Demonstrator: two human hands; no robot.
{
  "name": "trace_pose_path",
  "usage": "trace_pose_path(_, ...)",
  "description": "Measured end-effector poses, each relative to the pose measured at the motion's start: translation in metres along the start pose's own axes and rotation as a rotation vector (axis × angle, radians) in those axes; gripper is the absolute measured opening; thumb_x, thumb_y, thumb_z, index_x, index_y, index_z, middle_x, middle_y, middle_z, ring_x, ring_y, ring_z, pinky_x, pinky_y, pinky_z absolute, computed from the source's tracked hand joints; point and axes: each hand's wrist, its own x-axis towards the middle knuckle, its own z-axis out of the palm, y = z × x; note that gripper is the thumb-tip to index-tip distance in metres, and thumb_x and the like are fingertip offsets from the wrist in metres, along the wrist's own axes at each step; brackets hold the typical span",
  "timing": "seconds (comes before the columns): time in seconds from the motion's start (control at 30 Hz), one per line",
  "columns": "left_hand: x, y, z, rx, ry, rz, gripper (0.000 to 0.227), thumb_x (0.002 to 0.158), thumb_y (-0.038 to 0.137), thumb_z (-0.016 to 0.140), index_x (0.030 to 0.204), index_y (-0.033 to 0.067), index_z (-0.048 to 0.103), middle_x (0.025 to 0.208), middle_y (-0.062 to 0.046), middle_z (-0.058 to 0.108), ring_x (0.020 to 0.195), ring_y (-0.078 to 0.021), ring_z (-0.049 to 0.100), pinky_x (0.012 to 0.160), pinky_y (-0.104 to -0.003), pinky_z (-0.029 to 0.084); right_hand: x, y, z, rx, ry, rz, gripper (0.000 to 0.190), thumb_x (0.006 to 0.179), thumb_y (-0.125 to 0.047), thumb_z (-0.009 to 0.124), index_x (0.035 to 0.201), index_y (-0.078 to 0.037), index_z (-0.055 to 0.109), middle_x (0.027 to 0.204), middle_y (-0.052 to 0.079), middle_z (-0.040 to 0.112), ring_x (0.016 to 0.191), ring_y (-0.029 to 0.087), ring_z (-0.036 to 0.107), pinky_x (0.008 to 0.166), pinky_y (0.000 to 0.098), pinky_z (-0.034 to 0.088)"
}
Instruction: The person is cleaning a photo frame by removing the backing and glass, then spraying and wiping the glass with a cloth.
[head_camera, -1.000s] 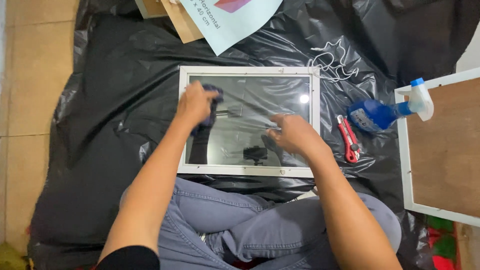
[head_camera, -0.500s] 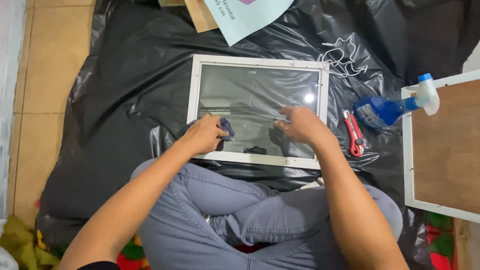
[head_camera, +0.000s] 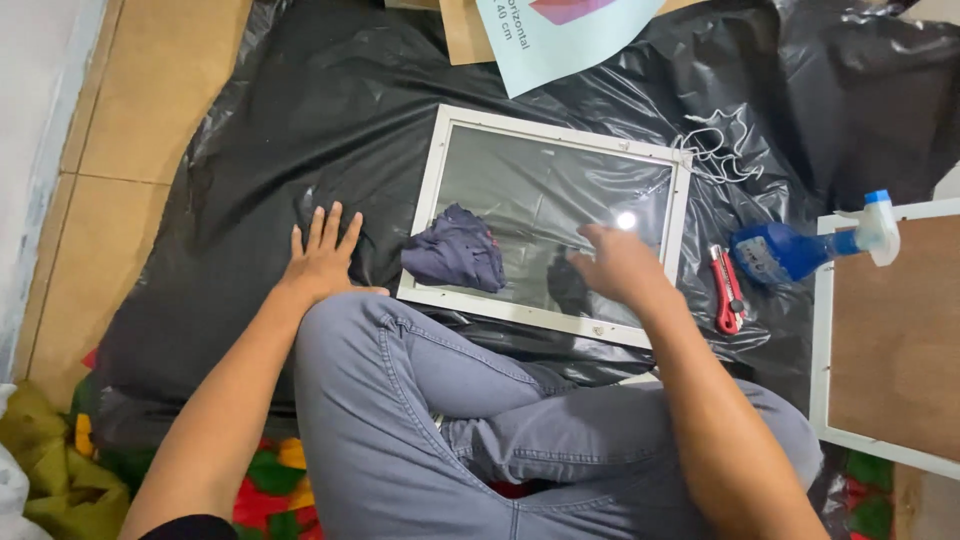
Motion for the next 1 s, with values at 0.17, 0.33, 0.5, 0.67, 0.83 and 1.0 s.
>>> trace_pose_path(0.17, 0.016, -0.008, 0.009, -0.044, -0.016, -0.011, 0.141, 0.062, 0.091, 0.068, 0.166, 0.0275, -0.004, 0.172, -0.011, -0.013, 0.156, -0.0357, -0.015, 0.120, -0.066, -0.017, -0.008, -0.059, 0.027, -0.097, 0.262, -0.290, 0.050, 0.087, -0.037, 0.073, 0.133, -0.018, 0.065, 0.129, 0.016, 0.065, 0.119, 0.039, 0.065, 0.093, 0.0490, 0.058)
trace_pose_path(0.33, 0.042, 0.010, -0.021, -0.059, 0.004, 0.010, 0.145, 0.052, 0.096, 0.071, 0.164, 0.0252, 0.013, 0.170, -0.020, -0.001, 0.158, -0.0392, -0.005, 0.123, -0.065, -0.006, 0.018, -0.104, 0.076, -0.058, 0.416, -0.613, 0.047, 0.081, -0.030, 0.079, 0.125, -0.021, 0.068, 0.136, 0.016, 0.059, 0.127, 0.041, 0.058, 0.100, 0.0497, 0.053)
trace_pose_path(0.5, 0.066, 0.025, 0.012, -0.149, -0.019, -0.065, 0.145, 0.063, 0.077, 0.080, 0.166, 0.0288, -0.009, 0.168, -0.021, -0.023, 0.152, -0.0432, -0.025, 0.118, -0.063, -0.017, 0.058, -0.118, 0.112, -0.378, 0.382, -0.708, 0.058, 0.084, -0.038, 0.073, 0.139, -0.022, 0.059, 0.147, 0.005, 0.060, 0.142, 0.026, 0.048, 0.115, 0.0513, 0.036)
trace_pose_path(0.67, 0.086, 0.016, 0.068, -0.120, 0.344, -0.013, 0.151, 0.048, 0.089, 0.072, 0.167, 0.0341, -0.002, 0.171, -0.018, -0.014, 0.156, -0.0408, -0.017, 0.120, -0.061, -0.013, 0.093, -0.088, 0.107, -0.288, 0.468, -0.426, 0.035, 0.083, -0.029, 0.071, 0.117, -0.022, 0.066, 0.108, 0.003, 0.071, 0.107, 0.025, 0.067, 0.092, 0.0467, 0.050)
trace_pose_path(0.83, 0.092, 0.023, 0.076, -0.073, 0.487, -0.055, 0.154, 0.040, 0.100, 0.056, 0.167, 0.0348, 0.000, 0.173, -0.016, -0.008, 0.158, -0.0381, -0.012, 0.120, -0.060, -0.013, 0.097, -0.102, 0.082, -0.153, 0.336, -0.099, 0.053, 0.087, -0.033, 0.068, 0.132, -0.013, 0.046, 0.100, 0.016, 0.072, 0.095, 0.037, 0.074, 0.079, 0.0494, 0.057)
trace_pose_path(1.0, 0.083, 0.027, 0.065, -0.140, 0.519, -0.030, 0.139, 0.052, 0.087, 0.066, 0.166, 0.0381, 0.004, 0.173, -0.016, -0.003, 0.158, -0.0405, -0.007, 0.119, -0.064, -0.008, 0.104, -0.113, 0.076, -0.351, 0.375, -0.348, 0.048, 0.078, -0.052, 0.077, 0.099, -0.009, 0.069, 0.111, 0.014, 0.061, 0.106, 0.035, 0.063, 0.084, 0.0458, 0.052)
